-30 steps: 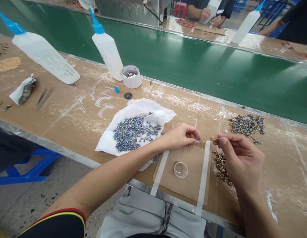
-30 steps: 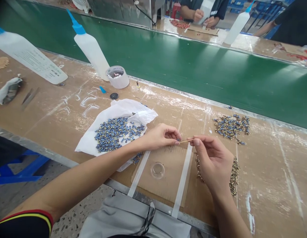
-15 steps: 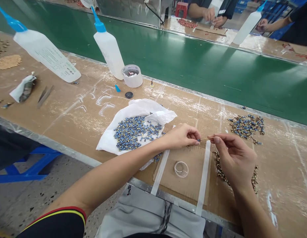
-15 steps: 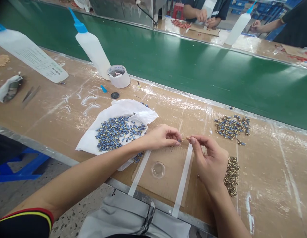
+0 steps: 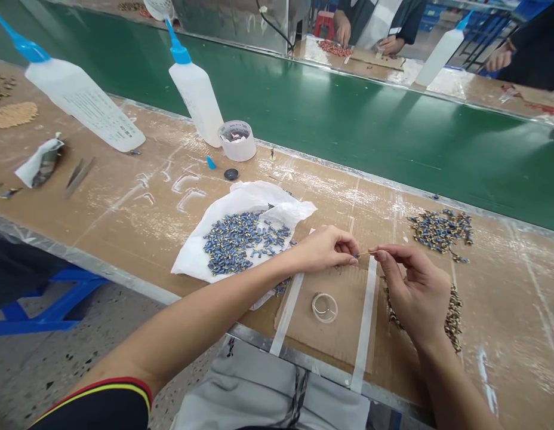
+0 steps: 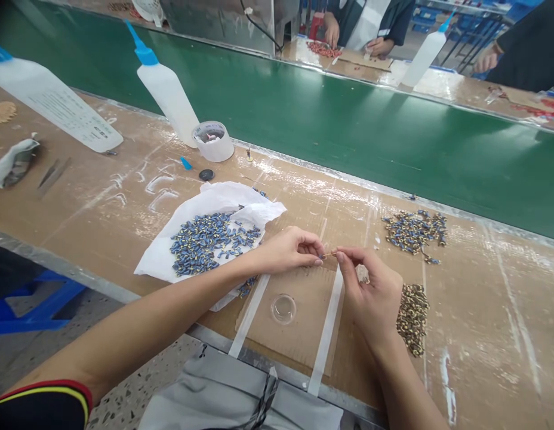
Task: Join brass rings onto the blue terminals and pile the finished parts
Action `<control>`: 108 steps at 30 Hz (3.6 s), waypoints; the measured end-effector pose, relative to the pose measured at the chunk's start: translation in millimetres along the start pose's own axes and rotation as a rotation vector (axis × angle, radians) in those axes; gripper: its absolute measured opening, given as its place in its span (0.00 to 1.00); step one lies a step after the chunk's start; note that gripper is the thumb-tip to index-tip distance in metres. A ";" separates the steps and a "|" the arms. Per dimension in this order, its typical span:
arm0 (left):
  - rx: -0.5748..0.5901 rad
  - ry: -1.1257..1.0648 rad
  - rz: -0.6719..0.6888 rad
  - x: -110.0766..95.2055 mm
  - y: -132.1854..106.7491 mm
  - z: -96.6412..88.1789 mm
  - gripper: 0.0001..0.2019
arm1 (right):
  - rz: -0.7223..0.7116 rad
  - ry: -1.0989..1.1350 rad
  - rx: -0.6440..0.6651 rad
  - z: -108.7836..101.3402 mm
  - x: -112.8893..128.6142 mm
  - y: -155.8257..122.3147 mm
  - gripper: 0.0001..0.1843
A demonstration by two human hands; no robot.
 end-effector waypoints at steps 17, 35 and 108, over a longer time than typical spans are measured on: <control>0.037 -0.039 0.033 2.0 1.0 0.0 0.06 | -0.096 -0.059 0.010 -1.6 9.3 0.7 0.03; 0.030 -0.061 0.053 0.0 -0.1 -1.4 0.04 | -0.310 0.321 0.811 32.4 60.0 -28.5 0.09; -0.191 0.103 0.108 -9.7 -6.4 -0.7 0.07 | 0.370 0.497 0.241 24.9 -13.7 0.8 0.12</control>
Point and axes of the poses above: each hand's wrist, its own y-axis towards the middle knuckle, its own z-axis out of the palm, x = y × z, the point moved 5 cm from there along y, towards the middle knuckle, and after that the axes turned 8 degrees about -y, right-handed, at the moved point
